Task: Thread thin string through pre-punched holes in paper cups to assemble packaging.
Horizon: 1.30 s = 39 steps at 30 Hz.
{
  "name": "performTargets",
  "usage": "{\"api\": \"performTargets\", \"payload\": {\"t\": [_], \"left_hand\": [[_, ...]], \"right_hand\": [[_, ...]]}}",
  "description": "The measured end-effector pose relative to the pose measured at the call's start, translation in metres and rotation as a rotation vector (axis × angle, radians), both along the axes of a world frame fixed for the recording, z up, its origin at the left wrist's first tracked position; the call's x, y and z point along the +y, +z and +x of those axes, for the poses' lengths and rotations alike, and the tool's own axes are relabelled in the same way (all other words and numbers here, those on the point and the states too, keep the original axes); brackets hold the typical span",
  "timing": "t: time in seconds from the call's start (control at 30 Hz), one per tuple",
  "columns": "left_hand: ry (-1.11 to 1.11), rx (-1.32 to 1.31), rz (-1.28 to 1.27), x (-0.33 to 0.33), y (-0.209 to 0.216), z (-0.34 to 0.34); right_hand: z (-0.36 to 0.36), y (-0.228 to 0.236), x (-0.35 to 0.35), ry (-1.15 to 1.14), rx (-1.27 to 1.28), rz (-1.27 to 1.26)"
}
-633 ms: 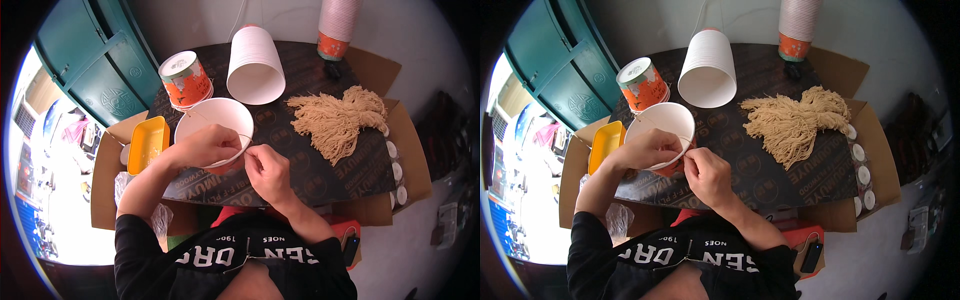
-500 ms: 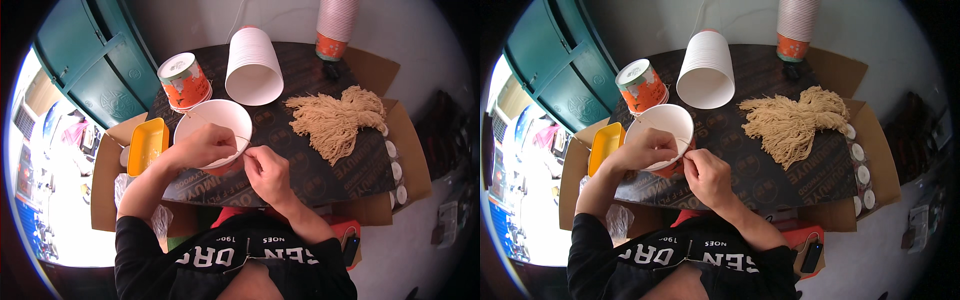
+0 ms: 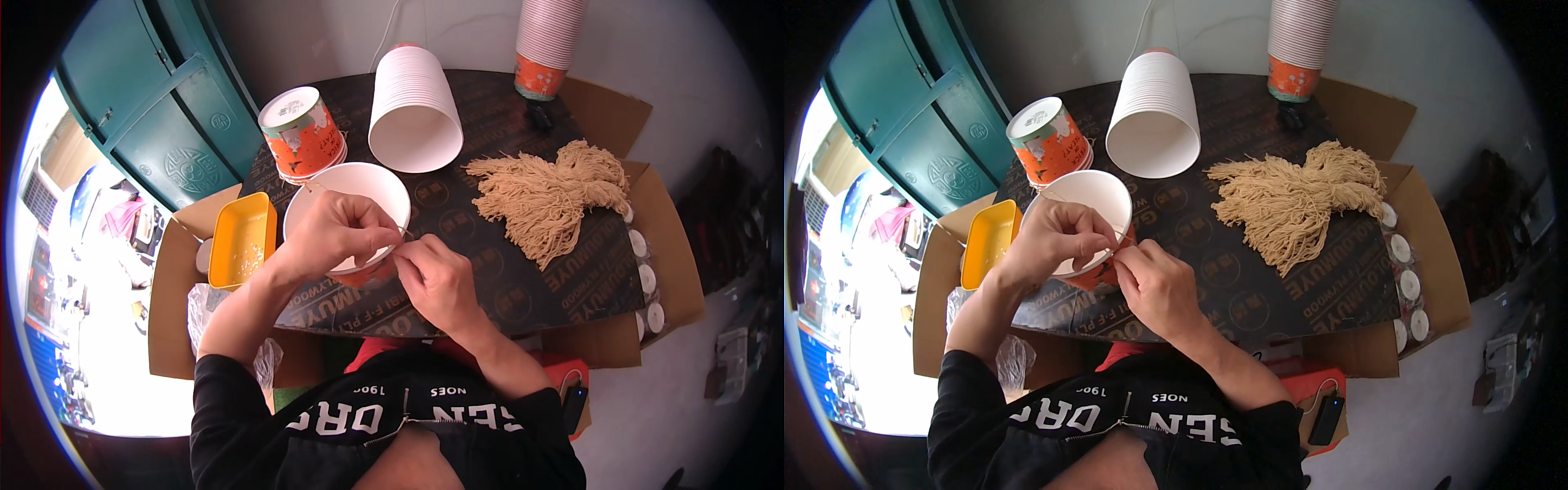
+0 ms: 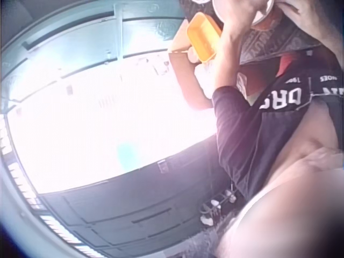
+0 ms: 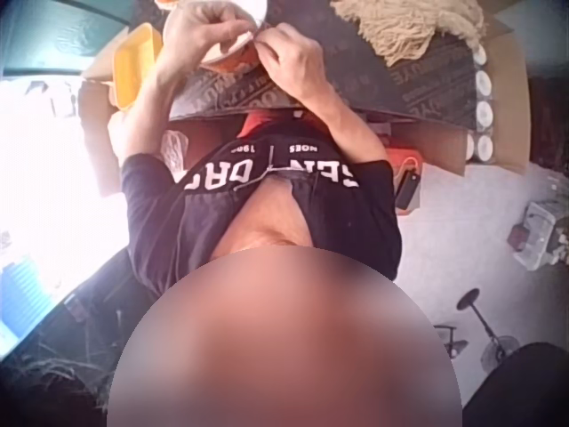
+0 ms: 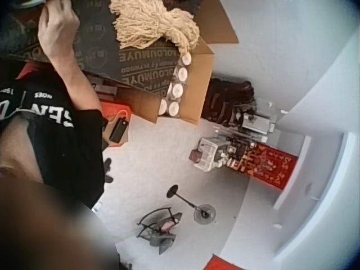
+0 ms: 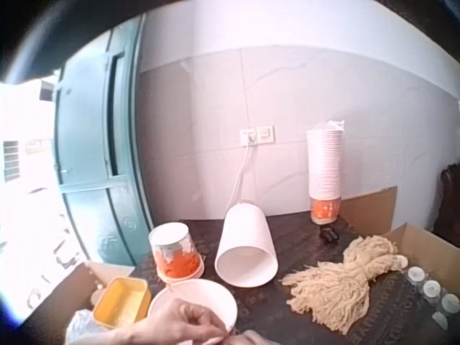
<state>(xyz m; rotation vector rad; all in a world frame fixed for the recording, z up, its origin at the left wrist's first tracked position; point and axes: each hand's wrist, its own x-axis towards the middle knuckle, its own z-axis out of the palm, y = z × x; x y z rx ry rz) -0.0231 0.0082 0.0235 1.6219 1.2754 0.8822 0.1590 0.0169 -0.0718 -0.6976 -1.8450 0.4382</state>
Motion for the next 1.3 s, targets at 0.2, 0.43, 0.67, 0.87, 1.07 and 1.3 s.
{"api": "performTargets", "payload": {"t": [0.2,0.43,0.67,0.87,1.07,1.3], "left_hand": [[-0.021,-0.145,-0.141,0.007,-0.003,-0.005],[-0.044,-0.160,-0.162,0.006,-0.003,-0.003],[-0.164,-0.161,-0.095,0.010,-0.011,-0.005],[-0.108,-0.223,-0.171,0.011,-0.013,-0.006],[-0.102,-0.246,-0.174,0.008,-0.010,-0.007],[-0.127,-0.256,-0.152,0.011,-0.014,-0.007]], "right_hand": [[0.010,0.013,0.004,0.059,0.029,-0.039],[0.018,0.047,0.021,0.109,0.091,0.155],[-0.001,0.077,0.029,0.431,-0.076,0.149],[0.005,0.081,0.039,0.094,-0.077,0.328],[0.018,0.049,0.036,0.165,-0.127,0.072],[0.009,0.043,0.032,0.218,-0.103,0.070]]}}
